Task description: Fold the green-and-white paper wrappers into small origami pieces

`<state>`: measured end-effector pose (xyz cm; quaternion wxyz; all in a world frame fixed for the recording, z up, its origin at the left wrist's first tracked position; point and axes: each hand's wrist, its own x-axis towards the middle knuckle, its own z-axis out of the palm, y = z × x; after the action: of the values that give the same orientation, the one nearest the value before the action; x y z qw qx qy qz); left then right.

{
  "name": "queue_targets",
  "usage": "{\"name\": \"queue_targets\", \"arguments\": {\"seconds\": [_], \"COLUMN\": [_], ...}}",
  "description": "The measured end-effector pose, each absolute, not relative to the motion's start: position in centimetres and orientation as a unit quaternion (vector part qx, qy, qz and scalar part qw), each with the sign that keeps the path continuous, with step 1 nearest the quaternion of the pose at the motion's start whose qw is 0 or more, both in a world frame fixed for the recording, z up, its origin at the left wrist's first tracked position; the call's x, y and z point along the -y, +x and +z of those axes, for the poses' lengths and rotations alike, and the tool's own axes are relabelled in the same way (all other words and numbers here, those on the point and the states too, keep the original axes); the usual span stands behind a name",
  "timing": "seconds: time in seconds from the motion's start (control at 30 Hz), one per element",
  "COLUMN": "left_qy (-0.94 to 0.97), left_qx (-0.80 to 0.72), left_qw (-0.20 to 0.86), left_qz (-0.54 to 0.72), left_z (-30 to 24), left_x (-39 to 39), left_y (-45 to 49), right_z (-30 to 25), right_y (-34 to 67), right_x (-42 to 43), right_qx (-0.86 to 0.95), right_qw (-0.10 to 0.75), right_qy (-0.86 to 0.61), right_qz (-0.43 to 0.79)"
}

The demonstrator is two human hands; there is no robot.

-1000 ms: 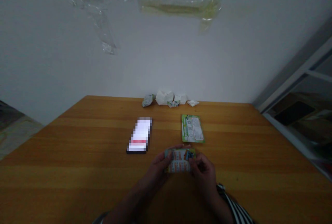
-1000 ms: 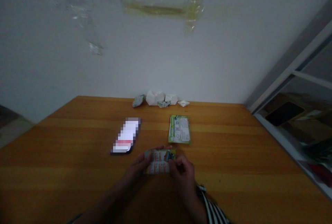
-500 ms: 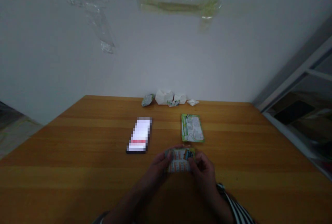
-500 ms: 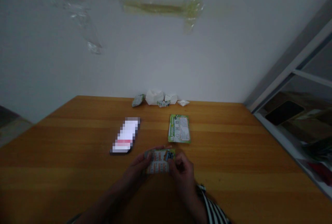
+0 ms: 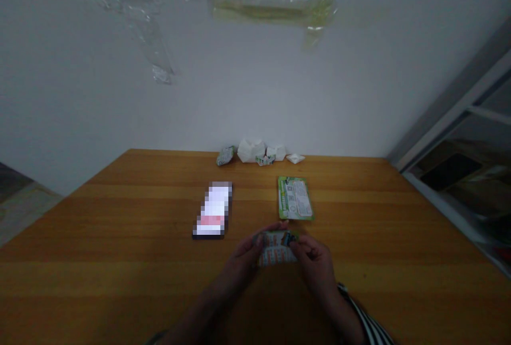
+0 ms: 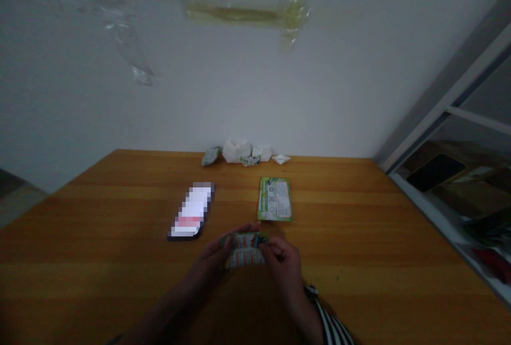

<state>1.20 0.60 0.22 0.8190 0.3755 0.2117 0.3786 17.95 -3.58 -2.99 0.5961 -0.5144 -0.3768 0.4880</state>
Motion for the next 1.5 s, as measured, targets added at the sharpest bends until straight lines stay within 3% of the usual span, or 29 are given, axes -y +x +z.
{"name": "queue_targets", "arguments": {"seconds": [1.5], "left_qy": [0.381], "left_qx": [-0.236], "left_qw": [0.815], "left_qz": [0.366], "left_z": [1.20], "left_x": [-0.30], "left_y": [1.27], "right_z": [-2.03], "right_y": [17.81], "right_x": [3.96], "right_qx": [0.344], "right_qw": [0.610], "right_qy": [-0.520], "right_qz": [0.488]}}
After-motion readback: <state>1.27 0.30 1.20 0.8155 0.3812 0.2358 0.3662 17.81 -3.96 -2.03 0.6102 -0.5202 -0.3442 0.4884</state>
